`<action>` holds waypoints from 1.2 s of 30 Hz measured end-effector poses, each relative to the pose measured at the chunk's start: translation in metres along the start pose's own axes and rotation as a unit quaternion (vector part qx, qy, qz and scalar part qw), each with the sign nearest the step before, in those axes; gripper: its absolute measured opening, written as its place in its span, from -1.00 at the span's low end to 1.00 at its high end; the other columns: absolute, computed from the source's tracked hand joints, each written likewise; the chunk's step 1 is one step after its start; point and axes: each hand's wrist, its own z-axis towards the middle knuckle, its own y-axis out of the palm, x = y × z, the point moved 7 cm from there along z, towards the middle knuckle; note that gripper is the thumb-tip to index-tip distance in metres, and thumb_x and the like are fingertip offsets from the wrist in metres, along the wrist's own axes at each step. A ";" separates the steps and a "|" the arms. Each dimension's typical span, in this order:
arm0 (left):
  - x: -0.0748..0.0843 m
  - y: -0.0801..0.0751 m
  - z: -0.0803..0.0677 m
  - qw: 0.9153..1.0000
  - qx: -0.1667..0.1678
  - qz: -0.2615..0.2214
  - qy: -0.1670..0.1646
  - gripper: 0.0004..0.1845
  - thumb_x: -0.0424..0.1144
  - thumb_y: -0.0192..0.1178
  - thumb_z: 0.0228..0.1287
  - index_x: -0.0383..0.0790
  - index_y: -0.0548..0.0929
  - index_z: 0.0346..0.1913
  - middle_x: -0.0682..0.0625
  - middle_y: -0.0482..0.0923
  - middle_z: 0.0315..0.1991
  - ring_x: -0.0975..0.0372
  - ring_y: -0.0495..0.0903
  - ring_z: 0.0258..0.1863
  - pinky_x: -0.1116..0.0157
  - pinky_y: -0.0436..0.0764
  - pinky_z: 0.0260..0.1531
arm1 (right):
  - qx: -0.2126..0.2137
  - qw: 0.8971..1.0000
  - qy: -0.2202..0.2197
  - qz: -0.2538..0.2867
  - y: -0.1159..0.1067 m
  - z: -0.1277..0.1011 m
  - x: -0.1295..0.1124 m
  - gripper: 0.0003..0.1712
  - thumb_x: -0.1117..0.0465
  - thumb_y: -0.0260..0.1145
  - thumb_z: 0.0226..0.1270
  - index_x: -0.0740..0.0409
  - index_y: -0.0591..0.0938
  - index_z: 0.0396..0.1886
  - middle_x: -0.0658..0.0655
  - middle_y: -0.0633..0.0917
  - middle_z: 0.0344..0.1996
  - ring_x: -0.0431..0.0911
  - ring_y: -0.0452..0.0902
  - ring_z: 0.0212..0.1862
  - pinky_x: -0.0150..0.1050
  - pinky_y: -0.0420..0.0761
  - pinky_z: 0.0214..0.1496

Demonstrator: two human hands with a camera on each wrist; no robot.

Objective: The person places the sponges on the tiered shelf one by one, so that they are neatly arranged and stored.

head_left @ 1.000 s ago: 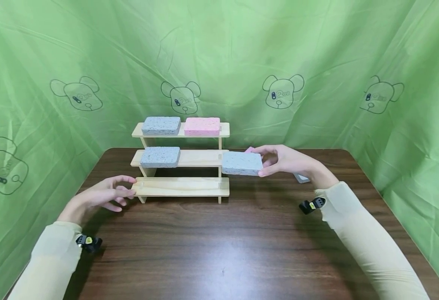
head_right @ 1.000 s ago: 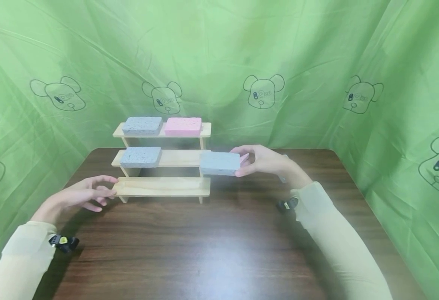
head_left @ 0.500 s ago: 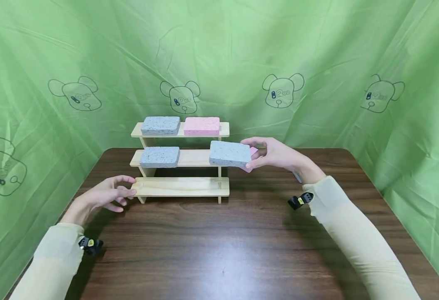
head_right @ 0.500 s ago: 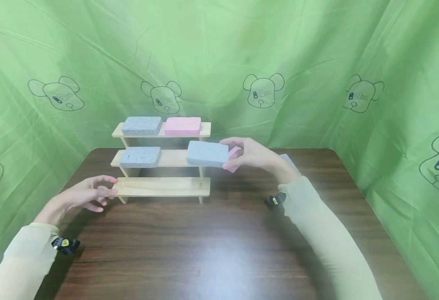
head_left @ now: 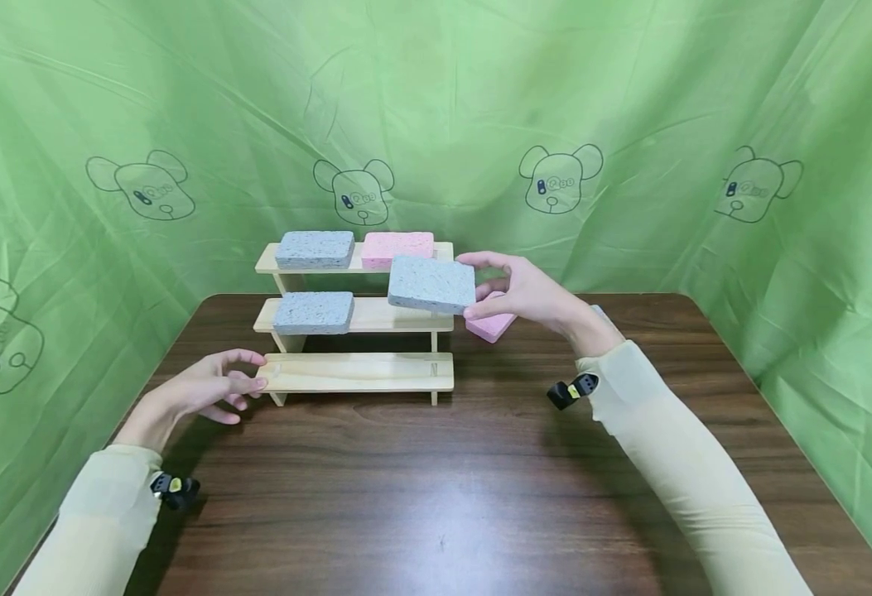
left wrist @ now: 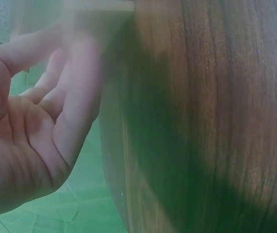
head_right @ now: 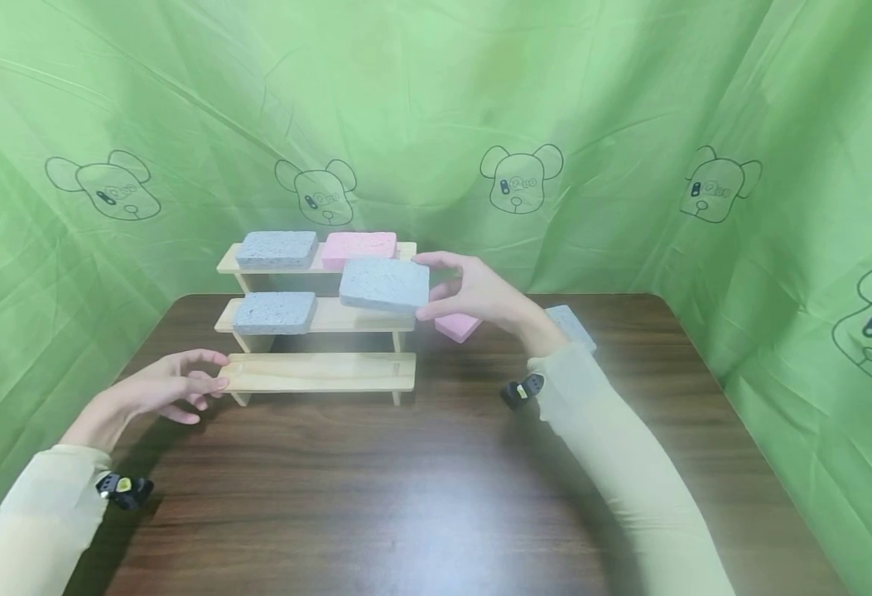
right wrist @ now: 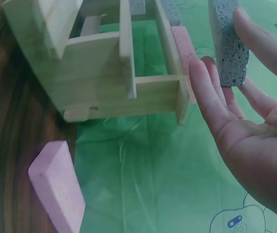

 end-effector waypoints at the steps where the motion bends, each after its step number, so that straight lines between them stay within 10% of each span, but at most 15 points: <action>1: 0.000 0.000 0.000 1.000 0.001 -0.001 -0.001 -0.33 -0.17 0.28 0.45 -0.25 0.18 0.45 -0.22 0.61 -0.07 0.13 0.60 -0.34 0.10 0.75 -0.40 | 0.002 1.000 -0.002 0.003 0.001 0.001 -0.003 -0.04 0.35 0.62 0.07 -0.08 0.41 0.47 0.27 0.57 0.15 0.17 0.64 0.04 -0.09 0.75 -0.25; 18: -0.002 -0.002 0.002 1.000 0.005 -0.005 -0.003 -0.32 -0.15 0.29 0.44 -0.23 0.20 0.45 -0.22 0.62 -0.05 0.12 0.60 -0.33 0.08 0.75 -0.40 | 0.048 0.997 -0.050 -0.033 0.010 0.022 -0.012 -0.07 0.24 0.65 0.07 -0.20 0.46 0.45 -0.07 0.43 0.32 0.06 0.63 0.08 -0.18 0.71 -0.22; 36: -0.004 -0.001 0.002 1.000 0.003 -0.007 -0.008 -0.31 -0.15 0.28 0.45 -0.24 0.18 0.46 -0.21 0.62 -0.06 0.11 0.60 -0.32 0.08 0.75 -0.39 | 0.046 0.997 -0.050 -0.040 0.022 0.033 0.008 -0.02 0.27 0.65 0.07 -0.13 0.41 0.50 0.09 0.47 0.26 0.04 0.69 -0.04 -0.24 0.66 -0.19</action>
